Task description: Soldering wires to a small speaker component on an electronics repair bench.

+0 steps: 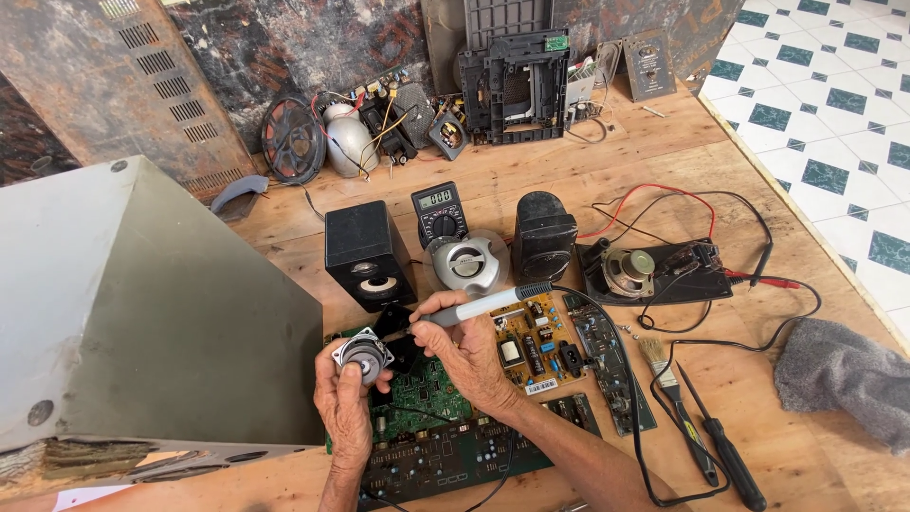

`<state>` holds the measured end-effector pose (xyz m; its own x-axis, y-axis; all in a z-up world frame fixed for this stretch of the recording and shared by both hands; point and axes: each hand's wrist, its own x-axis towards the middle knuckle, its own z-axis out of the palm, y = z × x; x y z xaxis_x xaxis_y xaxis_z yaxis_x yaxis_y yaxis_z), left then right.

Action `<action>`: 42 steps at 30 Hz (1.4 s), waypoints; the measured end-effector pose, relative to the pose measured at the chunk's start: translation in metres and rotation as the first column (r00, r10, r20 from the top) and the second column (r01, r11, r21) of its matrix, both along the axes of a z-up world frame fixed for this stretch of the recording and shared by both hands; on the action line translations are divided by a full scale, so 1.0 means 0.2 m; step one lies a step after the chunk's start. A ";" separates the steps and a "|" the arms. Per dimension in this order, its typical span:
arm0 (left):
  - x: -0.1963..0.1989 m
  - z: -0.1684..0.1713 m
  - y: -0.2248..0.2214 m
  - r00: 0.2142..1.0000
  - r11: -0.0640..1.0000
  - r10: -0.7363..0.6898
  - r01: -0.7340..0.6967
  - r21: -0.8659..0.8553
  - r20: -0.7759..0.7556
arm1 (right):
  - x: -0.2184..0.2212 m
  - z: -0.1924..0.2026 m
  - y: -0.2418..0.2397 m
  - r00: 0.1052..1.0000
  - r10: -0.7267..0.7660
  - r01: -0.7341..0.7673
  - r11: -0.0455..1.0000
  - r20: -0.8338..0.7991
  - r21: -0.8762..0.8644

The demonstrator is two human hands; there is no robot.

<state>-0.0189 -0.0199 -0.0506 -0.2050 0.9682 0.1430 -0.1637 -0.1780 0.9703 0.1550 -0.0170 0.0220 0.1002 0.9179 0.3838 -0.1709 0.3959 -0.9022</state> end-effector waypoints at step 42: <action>-0.01 0.06 0.22 0.968 0.980 -0.184 0.195 0.050 -0.170 | 0.05 0.00 0.06 0.997 -0.079 0.078 0.997 -0.015 -0.011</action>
